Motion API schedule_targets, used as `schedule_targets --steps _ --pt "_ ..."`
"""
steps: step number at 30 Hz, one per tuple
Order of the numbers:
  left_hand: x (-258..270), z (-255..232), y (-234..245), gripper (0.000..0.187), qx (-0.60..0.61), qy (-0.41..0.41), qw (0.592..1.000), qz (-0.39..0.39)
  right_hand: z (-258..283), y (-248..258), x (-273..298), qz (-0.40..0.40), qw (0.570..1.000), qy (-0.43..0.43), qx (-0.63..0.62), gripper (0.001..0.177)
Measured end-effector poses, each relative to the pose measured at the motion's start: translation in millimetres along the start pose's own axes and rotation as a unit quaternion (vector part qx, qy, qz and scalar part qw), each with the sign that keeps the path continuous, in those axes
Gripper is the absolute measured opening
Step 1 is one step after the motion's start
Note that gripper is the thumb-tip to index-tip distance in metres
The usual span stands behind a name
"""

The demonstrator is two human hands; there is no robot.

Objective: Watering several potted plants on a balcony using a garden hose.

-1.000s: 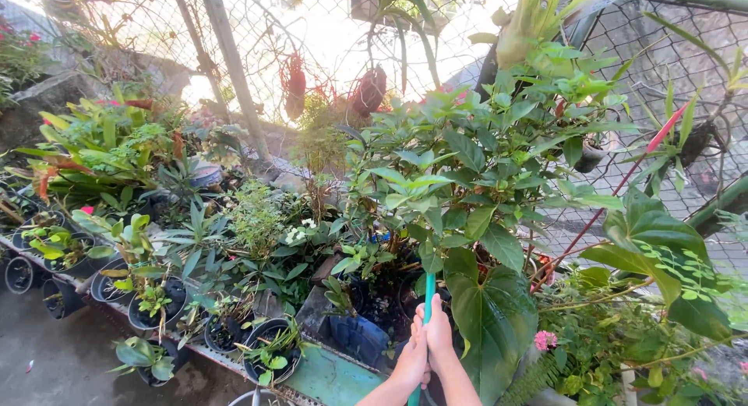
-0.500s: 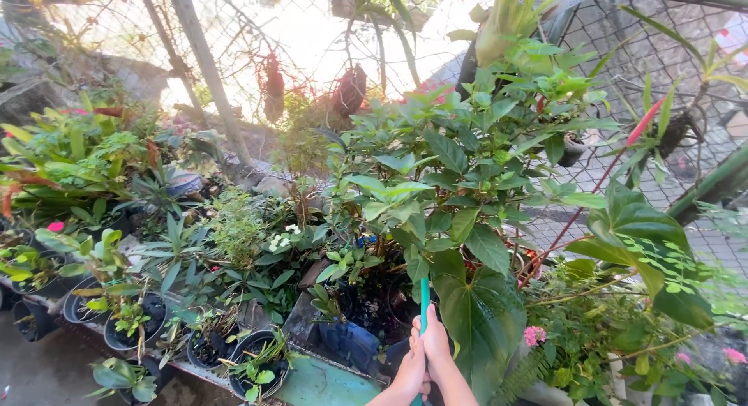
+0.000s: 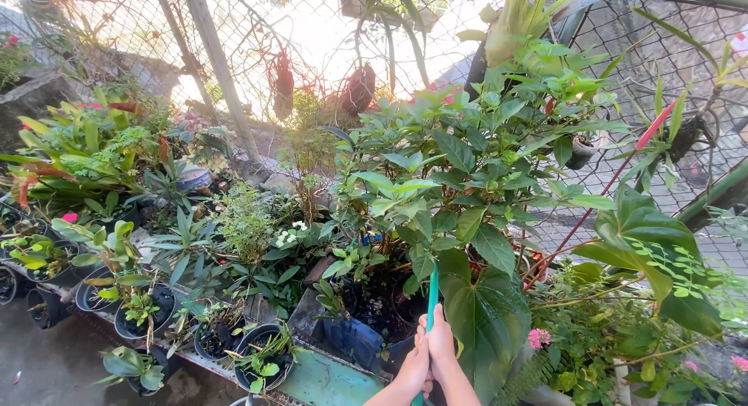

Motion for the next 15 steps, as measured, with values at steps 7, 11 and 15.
schedule_targets --steps 7,11,15 --pt "68.1 -76.3 -28.8 0.030 -0.063 0.017 0.997 -0.030 11.2 6.5 -4.4 0.040 0.999 0.032 -0.005 0.060" --pt "37.8 -42.9 -22.9 0.053 -0.033 0.001 0.999 0.008 6.5 16.9 -14.3 0.023 0.999 0.039 -0.016 0.061" --pt "38.0 -41.0 -18.2 0.056 -0.031 0.001 1.000 0.002 0.1 20.1 -17.7 -0.009 0.999 0.034 -0.001 0.061"
Point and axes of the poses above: each hand's wrist, its own x-axis away from the middle knuckle, its own y-axis out of the back of the hand, z = x × y, the point moved 5 cm from there along -x, towards the middle knuckle, and after that the axes turned 14 degrees about -x, right-handed, at the moved point
